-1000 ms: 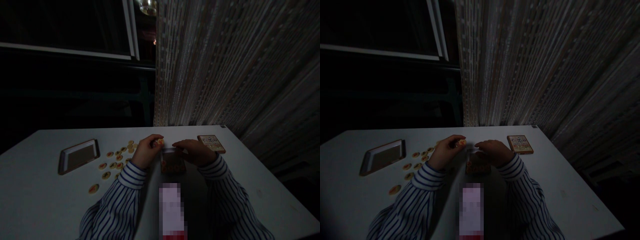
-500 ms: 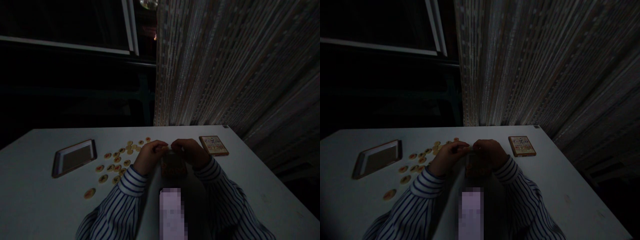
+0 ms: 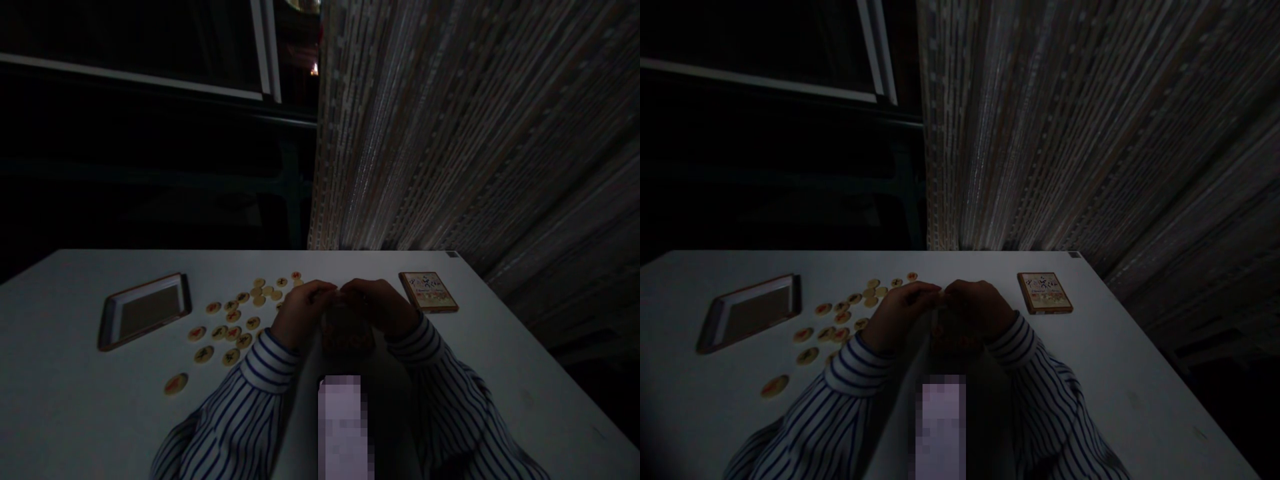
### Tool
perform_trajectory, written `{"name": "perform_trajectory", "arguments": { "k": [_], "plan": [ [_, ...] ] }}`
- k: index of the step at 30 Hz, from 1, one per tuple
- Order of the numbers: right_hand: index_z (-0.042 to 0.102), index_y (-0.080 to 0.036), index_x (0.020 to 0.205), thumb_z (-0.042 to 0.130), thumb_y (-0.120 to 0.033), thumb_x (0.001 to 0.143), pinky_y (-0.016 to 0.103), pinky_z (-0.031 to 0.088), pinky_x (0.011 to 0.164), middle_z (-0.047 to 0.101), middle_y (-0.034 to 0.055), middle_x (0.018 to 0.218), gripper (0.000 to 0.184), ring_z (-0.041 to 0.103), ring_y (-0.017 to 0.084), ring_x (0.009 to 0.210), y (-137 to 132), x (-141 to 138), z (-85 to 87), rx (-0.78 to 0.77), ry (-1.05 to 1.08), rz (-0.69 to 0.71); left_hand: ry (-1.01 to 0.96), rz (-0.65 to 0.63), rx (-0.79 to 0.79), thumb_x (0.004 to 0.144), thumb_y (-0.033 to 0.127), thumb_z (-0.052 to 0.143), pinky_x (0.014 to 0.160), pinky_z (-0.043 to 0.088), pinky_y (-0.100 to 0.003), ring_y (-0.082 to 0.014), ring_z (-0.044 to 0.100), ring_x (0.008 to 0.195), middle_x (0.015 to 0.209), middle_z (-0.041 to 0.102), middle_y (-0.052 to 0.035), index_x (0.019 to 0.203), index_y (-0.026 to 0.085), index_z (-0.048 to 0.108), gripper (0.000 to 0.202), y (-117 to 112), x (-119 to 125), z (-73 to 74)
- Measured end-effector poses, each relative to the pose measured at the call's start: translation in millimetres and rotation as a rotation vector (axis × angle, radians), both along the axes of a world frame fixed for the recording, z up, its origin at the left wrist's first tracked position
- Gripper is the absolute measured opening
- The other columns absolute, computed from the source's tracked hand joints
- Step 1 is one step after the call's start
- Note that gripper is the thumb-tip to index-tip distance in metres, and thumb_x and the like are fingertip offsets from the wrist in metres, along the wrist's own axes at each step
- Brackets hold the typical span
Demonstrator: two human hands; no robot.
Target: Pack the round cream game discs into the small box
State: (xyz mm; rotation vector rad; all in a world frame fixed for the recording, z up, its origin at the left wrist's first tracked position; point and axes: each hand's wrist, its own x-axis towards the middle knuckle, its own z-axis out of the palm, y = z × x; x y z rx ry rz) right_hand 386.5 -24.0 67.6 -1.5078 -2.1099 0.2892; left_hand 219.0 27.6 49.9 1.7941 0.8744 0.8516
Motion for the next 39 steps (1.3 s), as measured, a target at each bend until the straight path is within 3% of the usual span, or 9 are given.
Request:
{"name": "perform_trajectory", "arguments": {
  "k": [10,14,23,30,39],
  "plan": [
    [0.057,-0.018,0.093,0.047,-0.026,0.081,0.020,0.043,0.061,0.067,0.0027,0.081,0.017,0.061,0.011,0.071,2.3,1.1,-2.8,-0.006,0.119,0.040,0.009,-0.012,-0.019,0.073,0.031,0.052,0.064,0.047,-0.026,-0.0162,0.061,0.072,0.077,0.066,-0.0049,0.083,0.014,0.062,0.022,-0.6,0.7,-0.9],
    [0.057,-0.017,0.091,0.047,-0.025,0.081,0.020,0.043,0.060,0.067,0.0032,0.081,0.016,0.061,0.012,0.070,2.2,1.2,-0.9,-0.008,0.092,0.040,0.032,0.010,0.008,0.072,0.030,0.053,0.067,0.047,-0.028,-0.0169,0.061,0.074,0.078,0.066,-0.0045,0.083,0.015,0.062,0.021,0.6,0.2,-1.8],
    [0.058,-0.017,0.094,0.048,-0.023,0.080,0.023,0.045,0.069,0.066,0.0044,0.089,0.018,0.060,0.013,0.079,3.7,2.3,-3.6,0.012,0.107,0.113,-0.075,0.005,-0.131,0.067,0.025,0.058,0.064,0.049,-0.026,-0.0145,0.061,0.069,0.073,0.066,-0.0021,0.083,0.015,0.059,0.019,-1.0,2.8,0.4],
    [0.056,-0.017,0.098,0.046,-0.023,0.081,0.022,0.044,0.064,0.066,0.0044,0.085,0.020,0.060,0.012,0.074,3.2,4.7,-5.2,0.001,0.114,0.049,-0.133,0.035,-0.181,0.065,0.027,0.059,0.062,0.048,-0.027,-0.0143,0.060,0.065,0.068,0.064,-0.0018,0.082,0.013,0.057,0.022,-0.4,3.0,-0.7],
    [0.057,-0.017,0.094,0.045,-0.025,0.082,0.022,0.043,0.065,0.066,0.0036,0.086,0.018,0.060,0.012,0.074,3.8,4.6,-7.1,-0.013,0.095,0.102,-0.079,0.015,-0.165,0.066,0.027,0.057,0.063,0.047,-0.027,-0.0145,0.060,0.068,0.071,0.064,-0.0028,0.085,0.013,0.057,0.024,1.1,2.4,-4.0]
  ]
}}
